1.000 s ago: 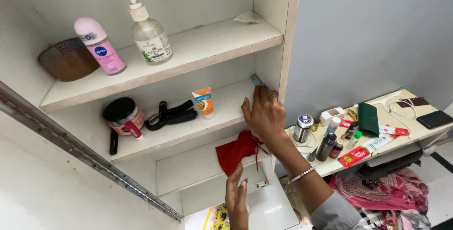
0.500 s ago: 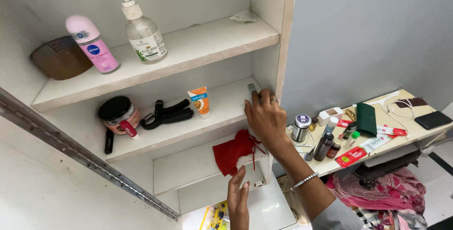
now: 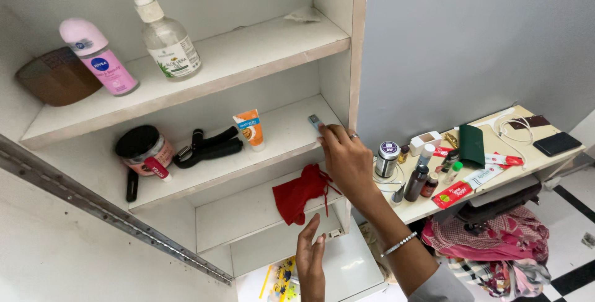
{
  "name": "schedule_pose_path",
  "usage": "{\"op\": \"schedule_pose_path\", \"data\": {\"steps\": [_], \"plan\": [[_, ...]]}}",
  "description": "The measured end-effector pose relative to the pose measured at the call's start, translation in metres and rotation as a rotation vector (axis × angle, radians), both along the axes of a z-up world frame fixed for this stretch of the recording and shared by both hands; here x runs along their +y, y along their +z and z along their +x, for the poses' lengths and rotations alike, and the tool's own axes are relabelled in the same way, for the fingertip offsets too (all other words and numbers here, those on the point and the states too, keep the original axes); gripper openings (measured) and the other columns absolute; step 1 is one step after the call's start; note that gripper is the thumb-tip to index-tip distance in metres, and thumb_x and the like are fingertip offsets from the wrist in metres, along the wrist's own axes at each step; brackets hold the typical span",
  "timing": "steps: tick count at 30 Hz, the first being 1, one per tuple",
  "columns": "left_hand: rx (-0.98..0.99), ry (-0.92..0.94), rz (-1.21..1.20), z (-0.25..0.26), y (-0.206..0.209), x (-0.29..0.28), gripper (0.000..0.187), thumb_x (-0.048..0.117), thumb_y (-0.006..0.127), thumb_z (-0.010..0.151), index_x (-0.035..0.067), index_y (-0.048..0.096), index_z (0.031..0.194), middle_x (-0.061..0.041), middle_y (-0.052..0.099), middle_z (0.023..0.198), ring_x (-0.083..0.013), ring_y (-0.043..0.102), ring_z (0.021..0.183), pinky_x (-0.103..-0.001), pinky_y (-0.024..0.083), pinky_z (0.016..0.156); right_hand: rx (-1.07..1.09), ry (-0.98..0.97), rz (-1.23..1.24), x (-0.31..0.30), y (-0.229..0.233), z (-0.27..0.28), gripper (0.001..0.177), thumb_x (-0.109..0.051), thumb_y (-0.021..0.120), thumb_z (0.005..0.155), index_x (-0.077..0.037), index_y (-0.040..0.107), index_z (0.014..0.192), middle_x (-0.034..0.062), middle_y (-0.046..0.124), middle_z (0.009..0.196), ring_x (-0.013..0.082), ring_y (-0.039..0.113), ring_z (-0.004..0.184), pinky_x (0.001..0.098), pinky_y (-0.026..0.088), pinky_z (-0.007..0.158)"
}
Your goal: The person organizes a white wall-mounted shelf by moving various personal care items from the shelf to a nearby table and then back onto the shelf. They handle bottles, tubes, a hair clip, and a roll of tape, rearranging them across different shelves. The person also wipes the shelf surface with a red cloth.
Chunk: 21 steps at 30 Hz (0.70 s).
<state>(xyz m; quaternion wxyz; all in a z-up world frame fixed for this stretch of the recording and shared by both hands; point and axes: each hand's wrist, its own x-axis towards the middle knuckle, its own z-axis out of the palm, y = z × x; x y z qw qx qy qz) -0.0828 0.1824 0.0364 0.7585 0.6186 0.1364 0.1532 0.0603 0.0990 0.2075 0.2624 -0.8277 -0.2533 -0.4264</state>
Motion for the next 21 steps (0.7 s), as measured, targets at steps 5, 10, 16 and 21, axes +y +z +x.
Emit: {"op": "schedule_pose_path", "data": {"steps": [5,10,16,21], "plan": [[-0.055,-0.042,0.013,-0.007,0.012,-0.003,0.045,0.023,0.054,0.094,0.006,0.055,0.136,-0.012,0.051,0.156,-0.0244,0.044,0.147,-0.042,0.034,0.12,-0.018,0.105,0.047,-0.013,-0.007,-0.005,0.022,-0.006,0.068,0.095,-0.004,0.072,0.117,0.0118,0.073,0.116,0.0283,0.075,0.095,0.0351,0.062,0.071],[-0.076,-0.06,-0.006,-0.012,0.014,-0.011,0.04,0.019,0.053,0.096,0.006,0.057,0.133,-0.012,0.052,0.155,-0.0233,0.047,0.144,-0.039,0.037,0.119,-0.022,0.144,0.133,-0.034,-0.028,-0.018,0.025,-0.004,0.072,0.092,-0.002,0.073,0.117,0.0127,0.075,0.114,0.0283,0.073,0.096,0.037,0.06,0.077],[-0.033,-0.102,-0.016,-0.009,0.007,-0.021,0.037,0.019,0.052,0.097,0.008,0.058,0.132,-0.012,0.053,0.154,-0.0213,0.048,0.143,-0.037,0.038,0.117,-0.081,0.097,0.194,-0.062,-0.062,-0.04,0.032,-0.003,0.077,0.09,-0.001,0.072,0.121,0.0113,0.075,0.116,0.0272,0.07,0.103,0.037,0.058,0.084],[-0.03,-0.117,-0.005,-0.001,-0.005,-0.03,0.036,0.018,0.054,0.097,0.007,0.059,0.131,-0.013,0.054,0.154,-0.0242,0.049,0.142,-0.038,0.038,0.115,-0.016,0.051,0.189,-0.087,-0.09,-0.053,0.033,-0.003,0.079,0.087,-0.003,0.073,0.12,0.0106,0.077,0.114,0.0258,0.069,0.094,0.035,0.057,0.077]]}}
